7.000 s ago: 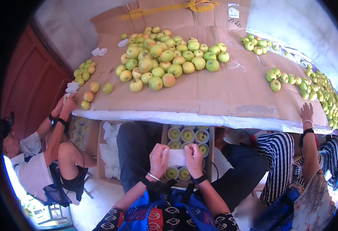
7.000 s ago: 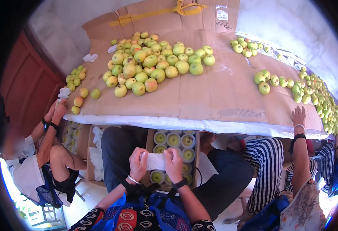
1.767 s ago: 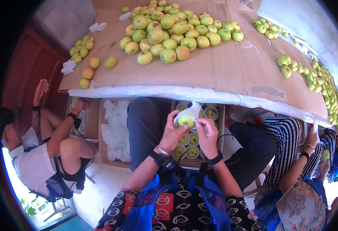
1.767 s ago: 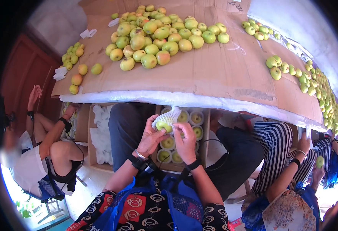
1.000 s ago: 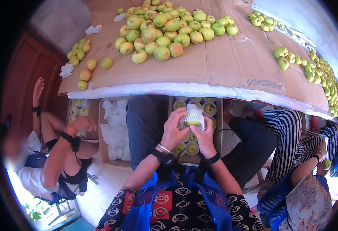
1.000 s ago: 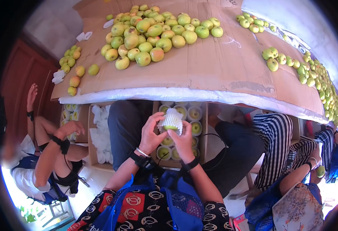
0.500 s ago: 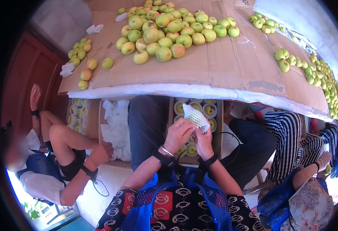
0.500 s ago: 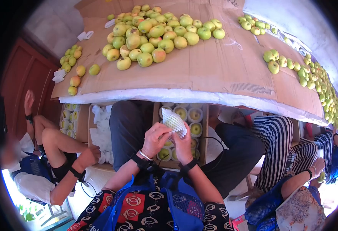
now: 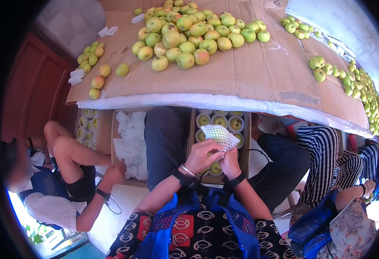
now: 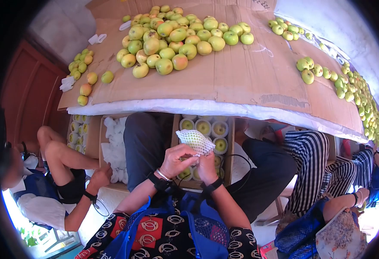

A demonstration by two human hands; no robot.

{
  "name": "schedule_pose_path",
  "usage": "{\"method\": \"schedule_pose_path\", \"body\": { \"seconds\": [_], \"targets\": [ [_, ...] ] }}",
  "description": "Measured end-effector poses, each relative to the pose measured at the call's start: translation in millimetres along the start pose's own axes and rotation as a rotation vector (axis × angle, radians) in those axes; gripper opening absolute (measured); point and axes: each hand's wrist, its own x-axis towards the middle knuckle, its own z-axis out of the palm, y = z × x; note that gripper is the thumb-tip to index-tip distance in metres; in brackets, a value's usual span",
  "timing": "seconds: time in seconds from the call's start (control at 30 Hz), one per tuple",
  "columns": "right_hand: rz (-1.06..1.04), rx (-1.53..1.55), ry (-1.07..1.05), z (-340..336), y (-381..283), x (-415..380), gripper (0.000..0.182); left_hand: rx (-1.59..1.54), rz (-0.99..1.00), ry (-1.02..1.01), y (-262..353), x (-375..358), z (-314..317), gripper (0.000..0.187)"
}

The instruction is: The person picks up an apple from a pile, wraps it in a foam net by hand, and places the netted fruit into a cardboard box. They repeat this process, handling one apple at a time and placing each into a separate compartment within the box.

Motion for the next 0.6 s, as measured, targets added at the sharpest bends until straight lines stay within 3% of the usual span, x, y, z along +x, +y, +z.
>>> {"method": "schedule_pose_path", "body": {
  "seconds": [0.07,0.13,0.17,0.23,0.27,0.3,0.37,0.4,0.53,0.6],
  "targets": [
    [-0.009,0.003,-0.003,-3,2,2,0.036,-0.114,-0.083,-0.006,-1,-1,-1,0.014],
    [-0.02,0.062,0.018,-8,1,6,0.034,-0.144,-0.034,0.215,-6,-1,-5,0.023],
    [-0.022,0.064,0.022,-8,-3,6,0.034,-0.148,-0.171,0.431,-13,2,-6,0.028],
    [0.06,-0.017,-0.051,-6,-11,5,0.034,-0.019,-0.178,0.587,-15,18,-17,0.027],
    [0.035,-0.164,-0.102,-10,-7,8,0.034,-0.424,-0.267,0.437,-15,20,-17,0.032],
    [0.039,-0.163,-0.107,-14,-2,9,0.034,-0.42,-0.268,0.442,-18,20,-19,0.032],
    [0.056,-0.199,-0.167,-17,4,6,0.037,-0.74,-0.515,0.112,-30,18,-18,0.031],
    [0.019,-0.268,-0.163,-16,5,4,0.036,-0.731,-0.587,0.042,-34,16,-15,0.031],
    [0.054,-0.18,-0.105,-12,6,5,0.041,-0.791,-0.539,0.203,-42,13,-12,0.031],
    [0.072,-0.25,-0.147,-14,0,4,0.041,-0.75,-0.376,0.211,-39,15,-17,0.031]
  ]
}}
